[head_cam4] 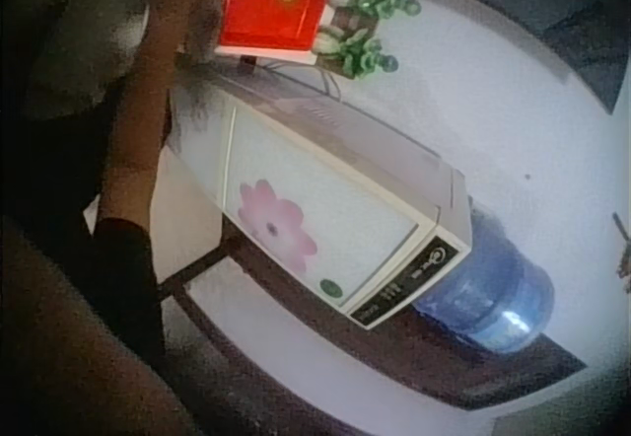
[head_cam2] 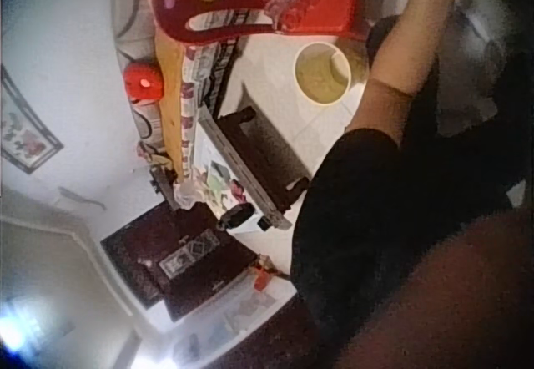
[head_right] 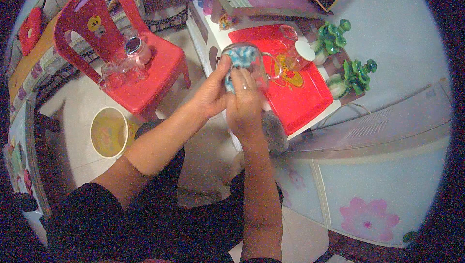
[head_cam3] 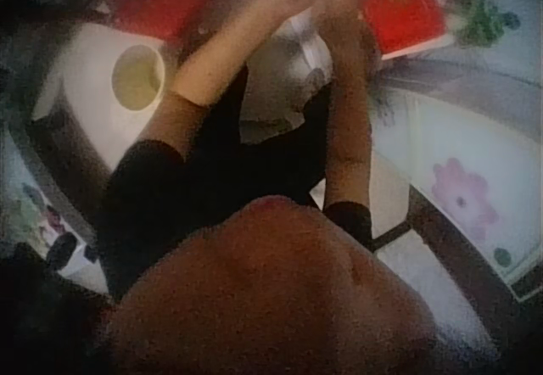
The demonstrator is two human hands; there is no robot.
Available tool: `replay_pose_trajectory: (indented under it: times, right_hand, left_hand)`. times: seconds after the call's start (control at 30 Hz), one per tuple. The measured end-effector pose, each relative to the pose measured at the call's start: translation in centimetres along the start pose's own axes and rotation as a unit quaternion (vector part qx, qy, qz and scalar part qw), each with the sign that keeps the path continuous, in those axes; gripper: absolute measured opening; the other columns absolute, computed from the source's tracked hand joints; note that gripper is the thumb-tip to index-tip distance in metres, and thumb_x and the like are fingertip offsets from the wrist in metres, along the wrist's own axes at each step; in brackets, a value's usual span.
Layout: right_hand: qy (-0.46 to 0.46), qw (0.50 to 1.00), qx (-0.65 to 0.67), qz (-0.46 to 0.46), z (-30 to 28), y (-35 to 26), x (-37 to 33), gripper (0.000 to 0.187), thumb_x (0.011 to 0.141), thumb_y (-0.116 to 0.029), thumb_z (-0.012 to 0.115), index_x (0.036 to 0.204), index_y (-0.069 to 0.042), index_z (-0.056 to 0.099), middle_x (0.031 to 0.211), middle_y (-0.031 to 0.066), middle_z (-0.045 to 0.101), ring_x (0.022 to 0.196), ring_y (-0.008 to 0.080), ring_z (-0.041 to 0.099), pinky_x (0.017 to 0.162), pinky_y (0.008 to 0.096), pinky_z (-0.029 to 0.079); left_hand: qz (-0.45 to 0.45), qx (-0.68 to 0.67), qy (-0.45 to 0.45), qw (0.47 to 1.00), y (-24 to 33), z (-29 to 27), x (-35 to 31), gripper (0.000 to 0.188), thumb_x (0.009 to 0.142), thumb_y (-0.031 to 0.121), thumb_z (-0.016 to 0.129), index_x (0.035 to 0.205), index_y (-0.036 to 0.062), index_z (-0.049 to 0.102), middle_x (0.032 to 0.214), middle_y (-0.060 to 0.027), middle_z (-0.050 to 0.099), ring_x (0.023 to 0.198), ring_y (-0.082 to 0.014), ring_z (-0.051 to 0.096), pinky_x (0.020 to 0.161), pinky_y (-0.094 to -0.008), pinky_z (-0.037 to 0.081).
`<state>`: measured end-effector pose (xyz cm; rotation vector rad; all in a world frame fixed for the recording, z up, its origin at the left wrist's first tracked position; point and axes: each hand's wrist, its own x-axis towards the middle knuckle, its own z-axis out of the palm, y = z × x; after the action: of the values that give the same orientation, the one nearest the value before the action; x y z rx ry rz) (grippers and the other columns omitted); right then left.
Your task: The person cleans glass cups and a small lid by hand with a cloth, handling them one at a time and placing them on a red tray and a chair.
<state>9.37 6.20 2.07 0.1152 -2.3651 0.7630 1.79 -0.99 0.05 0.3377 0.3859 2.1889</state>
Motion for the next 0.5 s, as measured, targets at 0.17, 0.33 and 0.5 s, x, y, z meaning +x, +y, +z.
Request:
replay_pose_trajectory:
  times: [0.17,0.33,0.5]
  right_hand:
    - [-0.003,0.909,0.334,0.247,-1.1,-2.9,0.9,0.041,0.081,0.001,0.044,0.121,0.007,0.046,0.12,0.0177,0.052,0.113,0.0266,0.05,0.099,0.0346,0.036]
    - [0.087,0.668,0.683,0.283,-1.3,-2.5,1.3,0.038,0.082,0.0,0.045,0.12,0.007,0.045,0.119,0.0145,0.051,0.111,0.0238,0.051,0.098,0.0334,0.038]
    - [0.099,0.809,0.521,0.253,-0.9,-2.6,1.4,0.041,0.082,-0.001,0.047,0.122,0.007,0.042,0.12,0.0141,0.05,0.111,0.0245,0.051,0.098,0.0334,0.037]
  left_hand:
    - [0.001,-0.083,0.017,0.996,1.5,-0.7,0.3,0.06,0.081,0.054,0.057,0.12,0.0081,0.051,0.112,-0.0106,0.059,0.102,-0.0261,0.058,0.093,-0.043,0.045]
    - [0.015,-0.076,-0.007,0.997,1.4,0.8,0.2,0.066,0.08,0.057,0.056,0.123,0.0074,0.048,0.117,-0.013,0.057,0.107,-0.0272,0.056,0.095,-0.0427,0.044]
    - [-0.017,-0.05,0.007,0.999,0.0,1.7,-0.6,0.069,0.079,0.059,0.056,0.125,0.008,0.046,0.119,-0.0109,0.055,0.11,-0.0254,0.053,0.098,-0.0405,0.041]
